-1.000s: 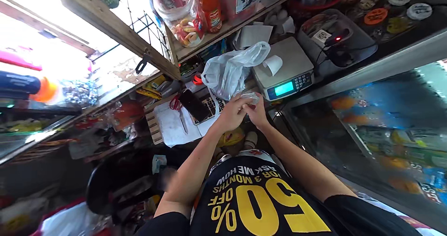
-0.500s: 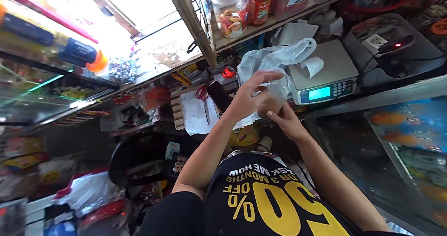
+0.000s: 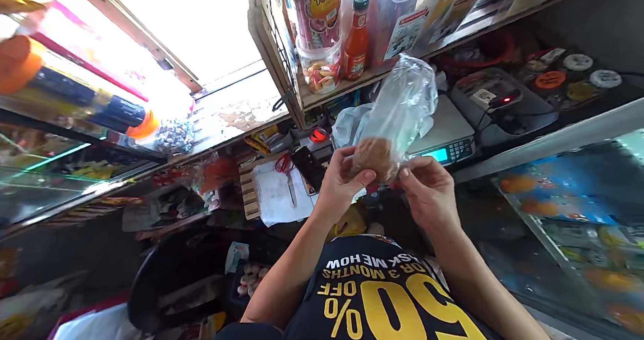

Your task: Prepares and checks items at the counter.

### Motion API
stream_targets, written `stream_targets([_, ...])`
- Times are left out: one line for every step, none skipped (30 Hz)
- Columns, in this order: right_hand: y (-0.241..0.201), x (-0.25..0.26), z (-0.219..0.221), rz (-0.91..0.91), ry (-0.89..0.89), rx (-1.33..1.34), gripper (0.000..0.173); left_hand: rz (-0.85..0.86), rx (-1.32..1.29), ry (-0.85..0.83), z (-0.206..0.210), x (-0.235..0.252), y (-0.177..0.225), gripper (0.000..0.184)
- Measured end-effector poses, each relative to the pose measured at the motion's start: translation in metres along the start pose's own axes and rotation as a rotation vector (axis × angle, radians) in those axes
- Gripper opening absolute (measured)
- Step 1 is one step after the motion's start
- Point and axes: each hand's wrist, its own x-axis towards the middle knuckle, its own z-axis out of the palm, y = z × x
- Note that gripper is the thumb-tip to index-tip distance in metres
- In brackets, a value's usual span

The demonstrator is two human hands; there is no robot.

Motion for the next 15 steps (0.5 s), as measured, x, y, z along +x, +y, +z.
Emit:
stream_targets([-0.001, -0.001, 0.002, -0.030, -0.013, 0.009, 0.018, 0.032, -0.068, 0.001, 0.000, -0.001, 0.000, 0.049])
stream_targets([-0.001, -0.002, 0.004, -0.041, -0.045, 0.001, 0.018, 0.058, -0.124, 0.003, 0.000, -0.002, 0.000, 0.049])
stream_targets([-0.001, -0.005, 0.007, -0.041, -0.088, -0.021, 0.017, 0.078, -0.164, 0.013, 0.001, -0.004, 0.000, 0.050])
stream_targets([-0.001, -0.008, 0.010, -0.032, -0.129, -0.051, 0.018, 0.096, -0.183, 0.026, 0.002, -0.005, 0.000, 0.055])
stream_targets([-0.001, -0.011, 0.014, -0.014, -0.163, -0.080, 0.021, 0.118, -0.196, 0.041, 0.002, -0.005, 0.000, 0.060])
stream_targets([-0.001, -0.013, 0.017, 0.018, -0.188, -0.113, 0.030, 0.143, -0.199, 0.052, 0.002, -0.005, -0.001, 0.062])
stream_targets([-0.002, -0.015, 0.019, 0.070, -0.212, -0.153, 0.044, 0.166, -0.190, 0.059, 0.002, -0.005, -0.001, 0.060])
stream_targets([-0.003, -0.016, 0.020, 0.119, -0.231, -0.175, 0.059, 0.190, -0.168, 0.067, 0.002, -0.006, -0.002, 0.057])
stream_targets([-0.003, -0.017, 0.020, 0.141, -0.252, -0.173, 0.072, 0.216, -0.130, 0.076, 0.001, -0.008, -0.001, 0.053])
stream_targets([-0.003, -0.016, 0.019, 0.142, -0.272, -0.159, 0.075, 0.246, -0.067, 0.083, 0.000, -0.009, 0.001, 0.047])
stream_targets([-0.004, -0.016, 0.019, 0.125, -0.284, -0.141, 0.070, 0.277, 0.000, 0.098, 0.000, -0.011, 0.001, 0.041])
stream_targets([-0.005, -0.017, 0.021, 0.112, -0.277, -0.126, 0.058, 0.309, 0.056, 0.123, 0.001, -0.013, -0.001, 0.033])
stream_targets([-0.006, -0.017, 0.025, 0.100, -0.268, -0.125, 0.043, 0.343, 0.105, 0.157, 0.002, -0.014, -0.002, 0.023])
stream_targets([-0.008, -0.018, 0.029, 0.091, -0.255, -0.141, 0.034, 0.380, 0.153, 0.189, 0.003, -0.016, -0.004, 0.017])
stream_targets([-0.009, -0.019, 0.032, 0.094, -0.246, -0.139, 0.031, 0.421, 0.207, 0.214, 0.003, -0.017, -0.005, 0.013])
